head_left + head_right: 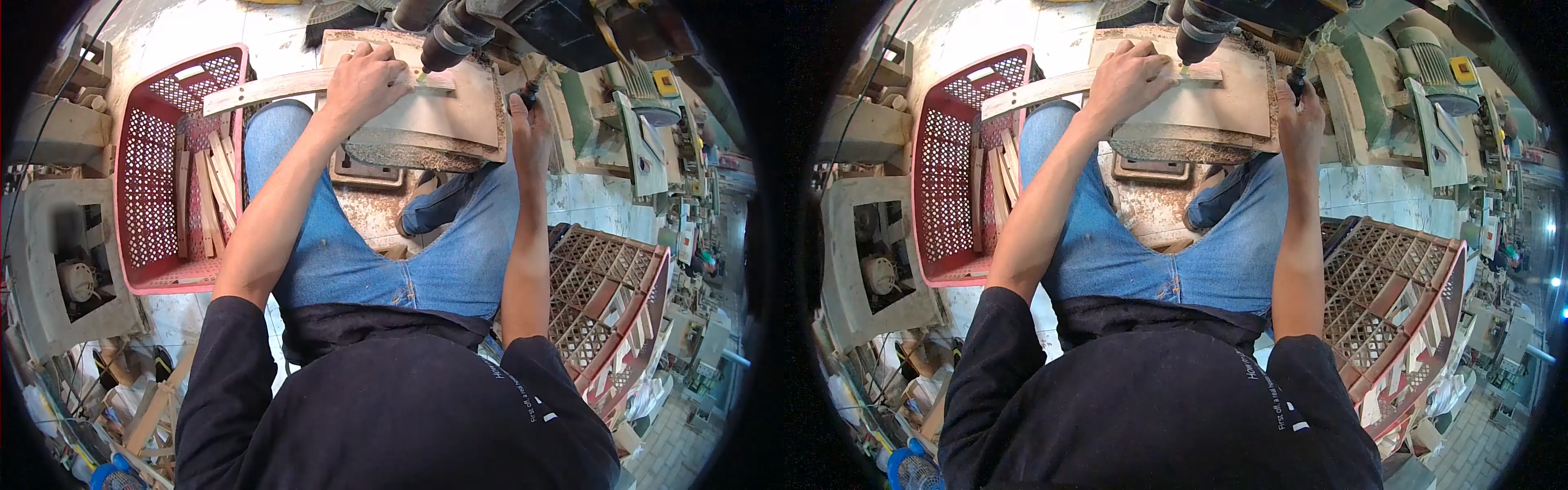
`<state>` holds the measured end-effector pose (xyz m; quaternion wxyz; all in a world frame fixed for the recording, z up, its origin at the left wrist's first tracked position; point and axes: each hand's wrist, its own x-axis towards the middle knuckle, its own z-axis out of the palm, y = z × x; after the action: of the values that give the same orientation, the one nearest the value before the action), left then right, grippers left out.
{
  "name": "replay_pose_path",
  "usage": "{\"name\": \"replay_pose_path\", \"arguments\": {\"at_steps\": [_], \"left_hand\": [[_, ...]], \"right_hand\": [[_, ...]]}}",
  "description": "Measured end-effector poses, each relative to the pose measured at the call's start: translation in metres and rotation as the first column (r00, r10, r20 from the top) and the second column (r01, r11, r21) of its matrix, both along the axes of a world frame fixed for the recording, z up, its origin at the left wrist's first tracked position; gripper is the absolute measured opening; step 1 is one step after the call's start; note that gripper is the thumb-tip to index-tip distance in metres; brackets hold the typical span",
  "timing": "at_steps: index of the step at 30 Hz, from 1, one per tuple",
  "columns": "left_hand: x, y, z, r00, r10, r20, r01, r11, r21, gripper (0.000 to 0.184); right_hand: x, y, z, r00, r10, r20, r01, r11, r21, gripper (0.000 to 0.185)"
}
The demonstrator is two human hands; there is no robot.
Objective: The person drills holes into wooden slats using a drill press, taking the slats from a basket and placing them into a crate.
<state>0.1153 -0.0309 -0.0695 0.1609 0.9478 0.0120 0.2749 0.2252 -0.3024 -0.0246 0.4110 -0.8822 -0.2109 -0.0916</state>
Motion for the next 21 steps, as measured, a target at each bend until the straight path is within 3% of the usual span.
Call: {"name": "replay_pose_path", "arguments": {"at_steps": [6, 15, 21], "left_hand": [[0.000, 0.000, 0.000, 1.000, 0.006, -0.027, -0.005, 1.000, 0.016, 0.036], [0.000, 0.000, -0.001, 1.000, 0.006, -0.030, -0.005, 1.000, 0.015, 0.037], [0.000, 0.001, -0.001, 1.000, -0.003, 0.006, 0.003, 1.000, 0.008, 0.036]], "right_hand": [[-0.002, 0.013, 0.015, 0.999, 0.000, -0.048, -0.001, 0.999, -0.034, 0.043], [0.033, 0.015, -0.012, 0.999, -0.017, 0.033, 0.017, 1.000, -0.003, 0.048], [0.041, 0.020, -0.005, 1.000, -0.030, -0.007, 0.030, 0.996, -0.081, 0.050]]}}
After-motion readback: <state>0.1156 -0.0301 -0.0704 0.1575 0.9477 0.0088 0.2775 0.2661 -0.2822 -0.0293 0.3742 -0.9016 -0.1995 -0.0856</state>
